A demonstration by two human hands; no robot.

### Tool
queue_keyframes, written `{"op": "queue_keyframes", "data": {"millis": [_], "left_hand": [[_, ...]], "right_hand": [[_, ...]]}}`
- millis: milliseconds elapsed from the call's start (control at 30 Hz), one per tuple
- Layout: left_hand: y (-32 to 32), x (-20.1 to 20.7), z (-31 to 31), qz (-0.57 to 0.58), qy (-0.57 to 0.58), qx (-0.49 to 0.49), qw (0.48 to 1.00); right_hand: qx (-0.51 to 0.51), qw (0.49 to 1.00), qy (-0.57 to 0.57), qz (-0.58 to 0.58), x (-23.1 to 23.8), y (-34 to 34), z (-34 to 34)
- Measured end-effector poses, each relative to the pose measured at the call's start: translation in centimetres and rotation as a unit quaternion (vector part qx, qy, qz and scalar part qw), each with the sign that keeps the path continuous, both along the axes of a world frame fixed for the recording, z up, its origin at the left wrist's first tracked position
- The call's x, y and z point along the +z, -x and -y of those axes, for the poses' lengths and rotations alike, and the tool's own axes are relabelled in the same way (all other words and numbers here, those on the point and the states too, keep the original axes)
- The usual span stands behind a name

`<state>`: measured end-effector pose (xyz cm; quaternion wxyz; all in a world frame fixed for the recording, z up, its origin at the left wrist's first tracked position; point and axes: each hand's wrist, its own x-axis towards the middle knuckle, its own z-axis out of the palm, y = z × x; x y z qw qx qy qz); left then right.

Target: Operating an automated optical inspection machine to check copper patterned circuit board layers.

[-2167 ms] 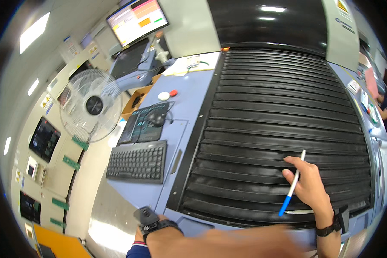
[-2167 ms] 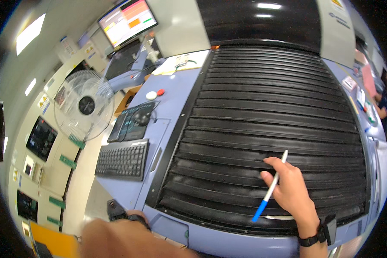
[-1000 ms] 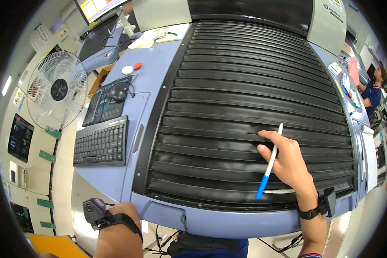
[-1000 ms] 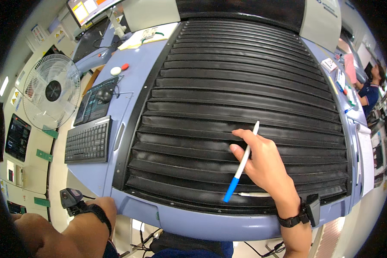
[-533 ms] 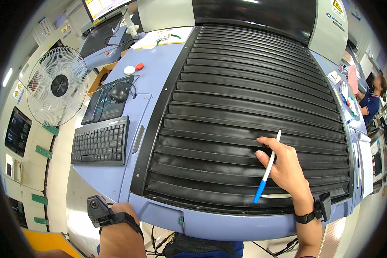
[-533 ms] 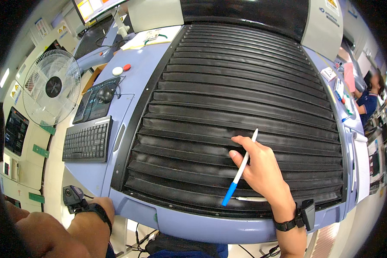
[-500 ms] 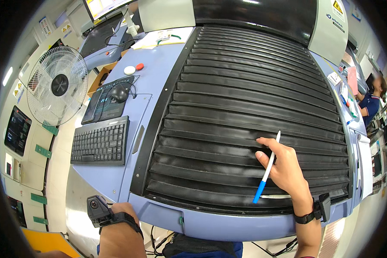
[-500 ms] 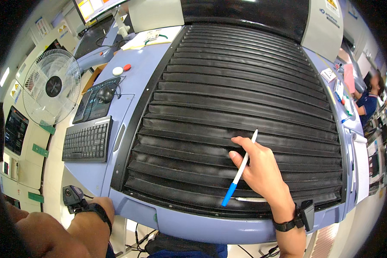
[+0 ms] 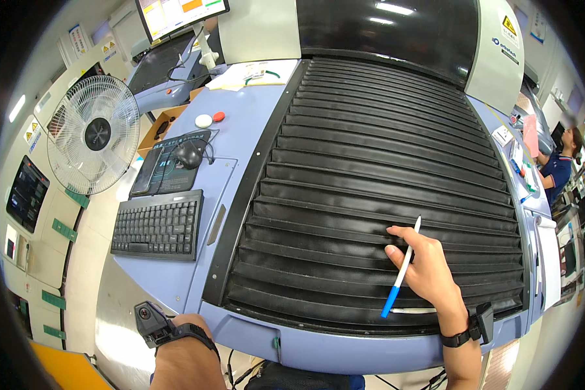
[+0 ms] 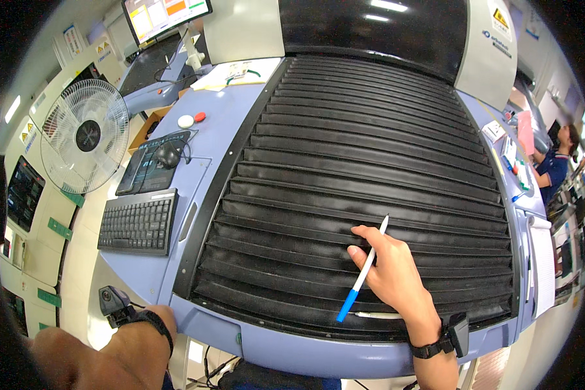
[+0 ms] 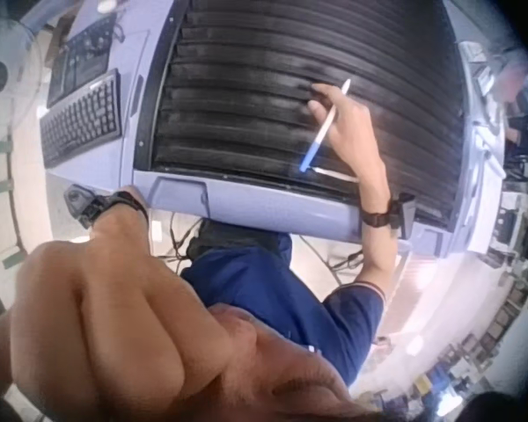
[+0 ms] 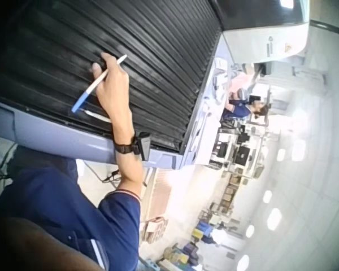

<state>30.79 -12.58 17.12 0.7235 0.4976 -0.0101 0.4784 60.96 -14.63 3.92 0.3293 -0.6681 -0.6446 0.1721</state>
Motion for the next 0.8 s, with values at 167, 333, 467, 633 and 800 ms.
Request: {"op": "queue_keyframes", "data": {"millis": [167,333,467,633,800], "left_hand": [[0.5,5.1,-0.7,-0.214,-0.044,-0.173,0.96],[-4.1,12.5,-0.6,-0.71,-0.132,-0.457,0.519],[-7.0,3.6,-2.8,-0.348,-0.202,-0.513,0.758],[-6.8,-1.8,-1.2,0.098,-0.242,-0.379,0.888],[-5.2,-2.9,-1.5,0.067,-0.24,-0.347,0.904]], "right_hand": [[0.007,1.0,0.015,-0.011,1.1,0.8,0.0],[0.013,1.0,0.023,-0.01,1.3,0.3,0.7],[-0.002,1.0,0.016,0.003,0.2,0.5,-0.1],[-0.006,0.998,-0.053,0.038,0.6,0.6,0.0],[-0.021,0.998,-0.012,0.05,0.3,1.5,-0.6]]}}
